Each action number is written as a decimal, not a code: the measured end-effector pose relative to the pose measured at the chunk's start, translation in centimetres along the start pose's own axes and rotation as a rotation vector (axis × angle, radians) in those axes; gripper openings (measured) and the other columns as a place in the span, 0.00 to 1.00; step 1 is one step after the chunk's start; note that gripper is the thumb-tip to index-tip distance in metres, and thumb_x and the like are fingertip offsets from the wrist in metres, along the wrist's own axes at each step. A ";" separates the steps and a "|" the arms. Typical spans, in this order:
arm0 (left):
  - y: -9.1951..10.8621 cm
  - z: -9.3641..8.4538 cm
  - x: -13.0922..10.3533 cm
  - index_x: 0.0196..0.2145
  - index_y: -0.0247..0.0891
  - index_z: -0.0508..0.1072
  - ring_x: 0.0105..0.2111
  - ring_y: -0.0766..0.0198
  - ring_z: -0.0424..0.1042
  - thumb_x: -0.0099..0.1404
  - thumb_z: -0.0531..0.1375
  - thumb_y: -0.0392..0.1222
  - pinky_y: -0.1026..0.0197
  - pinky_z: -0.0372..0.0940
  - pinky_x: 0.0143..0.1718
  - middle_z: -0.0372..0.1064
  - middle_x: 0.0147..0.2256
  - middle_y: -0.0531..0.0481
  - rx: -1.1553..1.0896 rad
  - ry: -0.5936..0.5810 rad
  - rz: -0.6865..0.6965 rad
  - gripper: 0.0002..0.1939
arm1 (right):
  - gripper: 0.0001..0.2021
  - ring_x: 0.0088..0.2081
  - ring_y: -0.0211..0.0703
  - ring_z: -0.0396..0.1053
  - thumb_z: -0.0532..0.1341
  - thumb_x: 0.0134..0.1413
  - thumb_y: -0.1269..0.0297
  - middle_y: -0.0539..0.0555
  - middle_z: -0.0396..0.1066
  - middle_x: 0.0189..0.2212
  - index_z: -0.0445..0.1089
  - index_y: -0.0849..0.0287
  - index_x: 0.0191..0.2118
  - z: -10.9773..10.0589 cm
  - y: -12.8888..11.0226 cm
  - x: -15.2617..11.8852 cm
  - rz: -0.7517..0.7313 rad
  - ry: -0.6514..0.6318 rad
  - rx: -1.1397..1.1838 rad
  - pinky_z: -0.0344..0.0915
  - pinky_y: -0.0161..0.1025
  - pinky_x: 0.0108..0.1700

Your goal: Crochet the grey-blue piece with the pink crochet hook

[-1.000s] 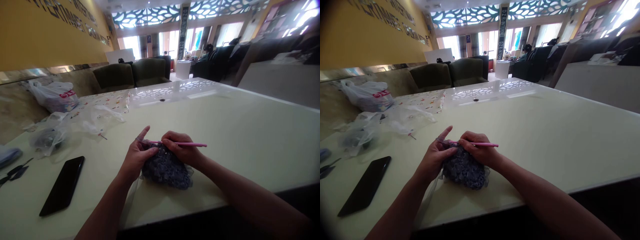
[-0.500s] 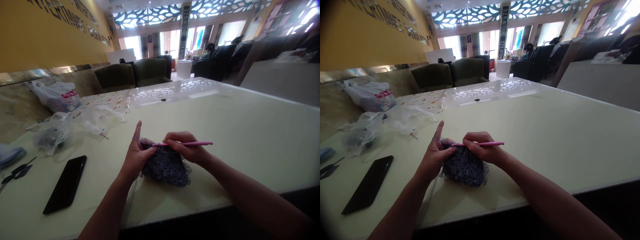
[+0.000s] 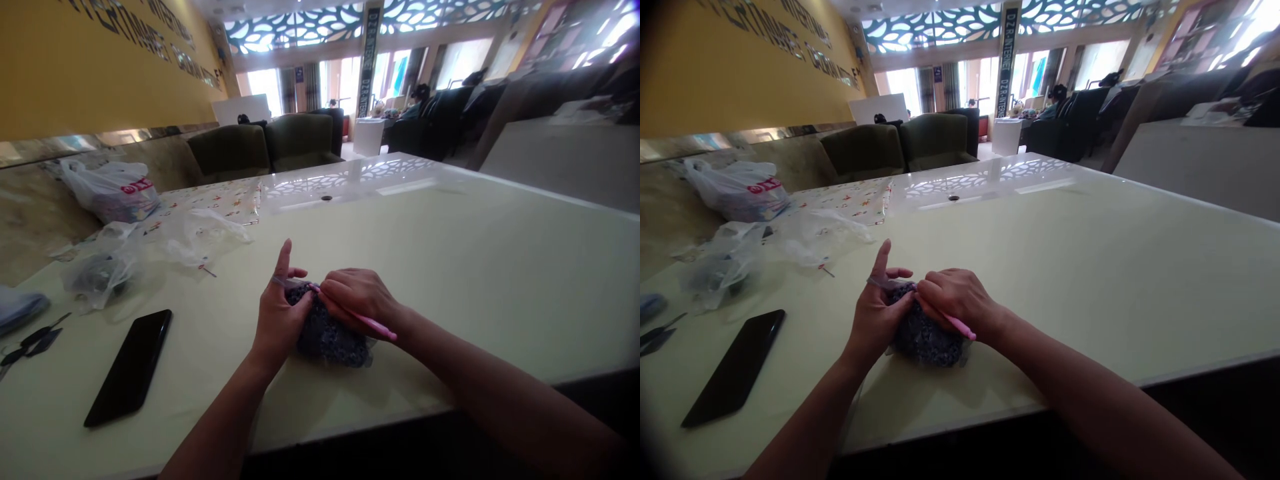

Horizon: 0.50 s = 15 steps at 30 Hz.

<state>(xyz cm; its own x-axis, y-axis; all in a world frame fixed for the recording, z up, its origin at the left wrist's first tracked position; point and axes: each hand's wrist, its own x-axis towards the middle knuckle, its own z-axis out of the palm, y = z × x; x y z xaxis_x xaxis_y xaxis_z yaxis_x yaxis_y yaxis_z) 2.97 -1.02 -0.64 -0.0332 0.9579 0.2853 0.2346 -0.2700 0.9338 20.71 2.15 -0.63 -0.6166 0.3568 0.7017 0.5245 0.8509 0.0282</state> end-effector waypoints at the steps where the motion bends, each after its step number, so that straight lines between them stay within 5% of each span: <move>1: 0.0 0.1 -0.1 0.69 0.59 0.50 0.35 0.68 0.68 0.61 0.65 0.36 0.62 0.63 0.46 0.69 0.46 0.52 0.001 0.017 0.002 0.45 | 0.18 0.24 0.34 0.52 0.51 0.68 0.68 0.49 0.61 0.21 0.62 0.61 0.24 0.3 -0.1 0.0 -0.010 0.029 -0.040 0.50 0.36 0.29; 6: 0.3 0.1 0.1 0.71 0.58 0.40 0.35 0.66 0.71 0.57 0.69 0.36 0.61 0.64 0.45 0.70 0.36 0.56 -0.228 0.002 -0.162 0.55 | 0.16 0.24 0.35 0.52 0.53 0.68 0.69 0.48 0.59 0.21 0.62 0.60 0.25 1.3 -0.6 -0.2 -0.049 0.137 -0.183 0.49 0.37 0.29; 15: 0.7 -1.6 0.8 0.71 0.52 0.29 0.26 0.69 0.71 0.56 0.67 0.29 0.65 0.63 0.35 0.71 0.28 0.58 -0.742 -0.393 -0.502 0.62 | 0.10 0.25 0.36 0.53 0.55 0.67 0.68 0.48 0.59 0.21 0.66 0.59 0.32 0.6 -1.1 -0.8 -0.139 0.233 -0.106 0.52 0.37 0.30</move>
<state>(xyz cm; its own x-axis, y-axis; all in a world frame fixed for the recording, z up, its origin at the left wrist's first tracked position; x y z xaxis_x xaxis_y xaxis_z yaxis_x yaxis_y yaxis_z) 1.59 -0.61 0.54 0.3954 0.9063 -0.1491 -0.3935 0.3138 0.8641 20.25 1.19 -1.65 -0.5421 0.1308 0.8301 0.5103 0.8360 0.2015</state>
